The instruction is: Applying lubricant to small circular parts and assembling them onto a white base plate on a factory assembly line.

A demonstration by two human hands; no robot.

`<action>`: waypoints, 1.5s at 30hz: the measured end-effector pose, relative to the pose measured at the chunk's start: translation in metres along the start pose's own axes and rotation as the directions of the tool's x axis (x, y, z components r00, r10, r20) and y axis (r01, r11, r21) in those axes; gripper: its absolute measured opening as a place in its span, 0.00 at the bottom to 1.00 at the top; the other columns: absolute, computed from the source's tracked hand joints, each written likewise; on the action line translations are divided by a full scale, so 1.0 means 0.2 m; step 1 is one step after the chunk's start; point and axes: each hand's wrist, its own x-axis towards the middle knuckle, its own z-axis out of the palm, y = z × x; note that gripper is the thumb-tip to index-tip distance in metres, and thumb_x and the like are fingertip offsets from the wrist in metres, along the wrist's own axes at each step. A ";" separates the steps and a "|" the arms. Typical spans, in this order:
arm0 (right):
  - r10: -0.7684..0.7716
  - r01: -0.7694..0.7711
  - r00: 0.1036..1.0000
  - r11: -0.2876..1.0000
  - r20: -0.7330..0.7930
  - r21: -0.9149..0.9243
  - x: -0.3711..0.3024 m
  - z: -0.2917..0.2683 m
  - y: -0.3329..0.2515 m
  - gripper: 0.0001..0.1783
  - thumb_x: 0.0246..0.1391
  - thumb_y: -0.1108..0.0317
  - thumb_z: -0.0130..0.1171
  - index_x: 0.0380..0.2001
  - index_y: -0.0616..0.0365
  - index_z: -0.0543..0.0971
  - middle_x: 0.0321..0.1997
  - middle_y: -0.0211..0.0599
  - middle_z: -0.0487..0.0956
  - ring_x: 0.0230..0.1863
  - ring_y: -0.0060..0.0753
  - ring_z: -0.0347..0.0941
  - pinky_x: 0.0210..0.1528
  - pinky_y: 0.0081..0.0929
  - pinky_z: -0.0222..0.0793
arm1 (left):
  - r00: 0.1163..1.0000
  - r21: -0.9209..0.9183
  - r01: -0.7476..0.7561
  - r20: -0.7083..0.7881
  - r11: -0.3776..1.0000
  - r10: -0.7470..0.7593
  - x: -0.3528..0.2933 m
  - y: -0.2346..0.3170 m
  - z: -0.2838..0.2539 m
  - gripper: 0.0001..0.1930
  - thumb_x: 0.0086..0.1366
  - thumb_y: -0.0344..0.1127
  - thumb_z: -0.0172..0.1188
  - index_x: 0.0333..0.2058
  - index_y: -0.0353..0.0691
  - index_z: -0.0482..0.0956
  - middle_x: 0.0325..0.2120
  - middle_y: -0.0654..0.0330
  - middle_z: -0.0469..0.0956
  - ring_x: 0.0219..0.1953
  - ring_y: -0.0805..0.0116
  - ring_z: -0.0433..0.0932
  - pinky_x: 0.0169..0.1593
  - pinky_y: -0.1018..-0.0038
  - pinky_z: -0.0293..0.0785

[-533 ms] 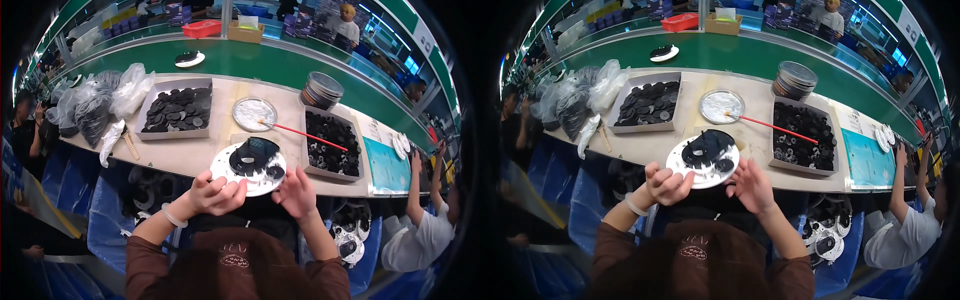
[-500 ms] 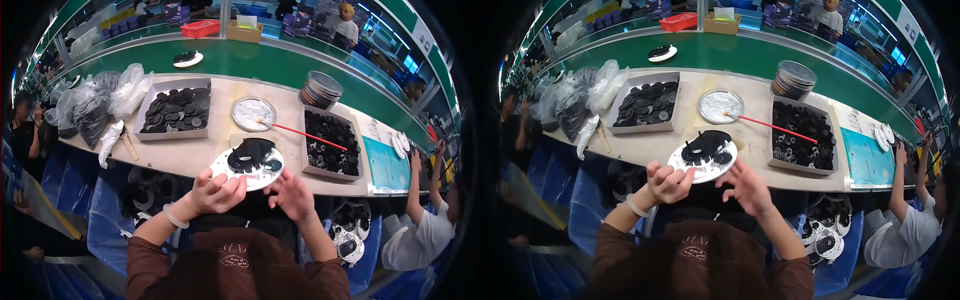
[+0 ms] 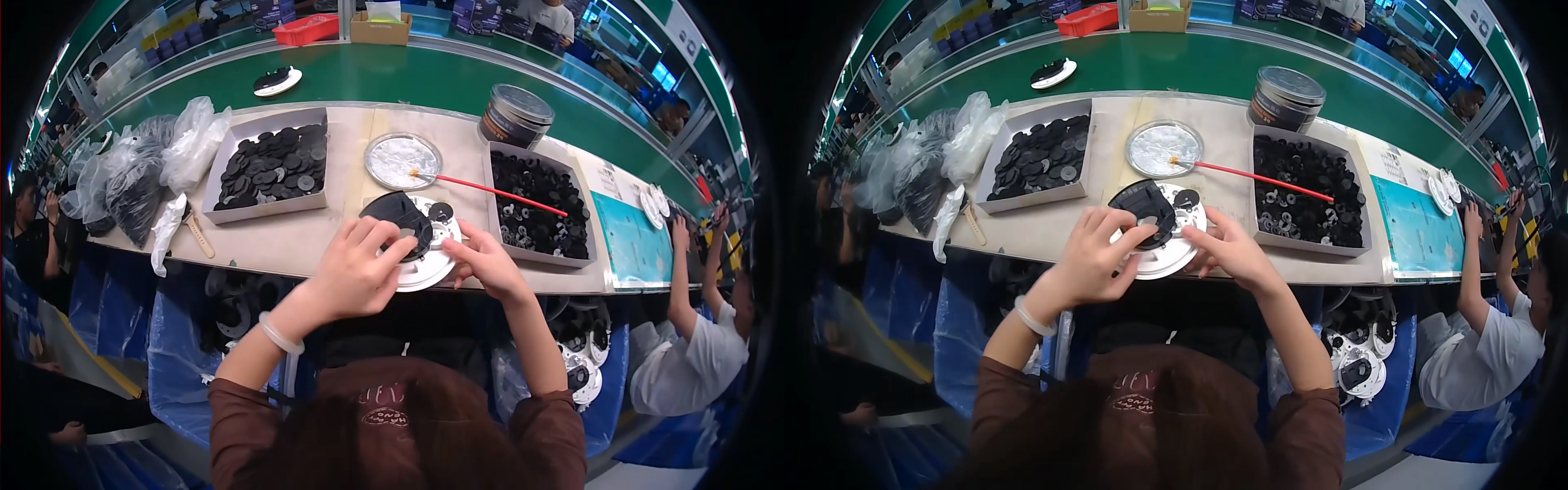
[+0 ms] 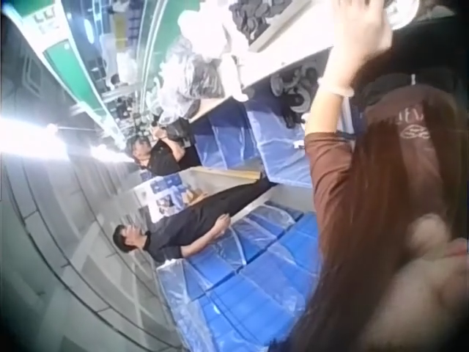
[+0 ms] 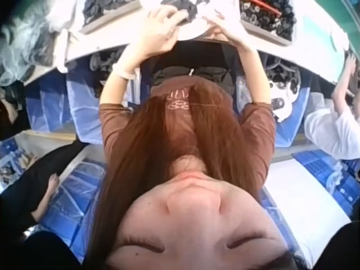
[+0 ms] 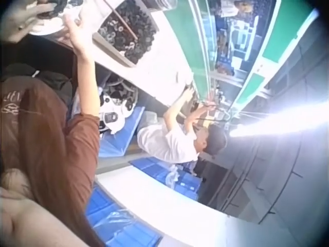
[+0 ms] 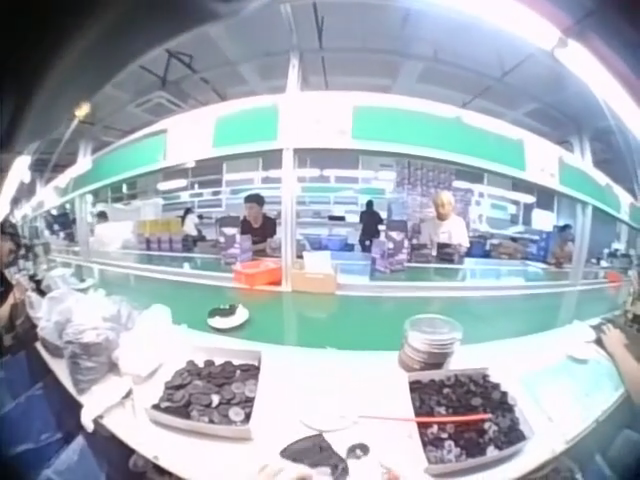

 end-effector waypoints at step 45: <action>-0.197 0.205 0.960 0.011 0.199 -0.979 0.24 -0.11 -0.35 0.16 0.46 0.70 0.50 0.40 0.49 0.77 0.16 0.47 0.72 0.18 0.47 0.70 0.23 0.34 0.65 | 0.985 -0.197 0.169 0.016 0.966 -0.169 0.08 0.03 0.25 0.12 0.47 0.41 0.60 0.22 0.38 0.72 0.24 0.59 0.67 0.29 0.64 0.66 0.33 0.72 0.59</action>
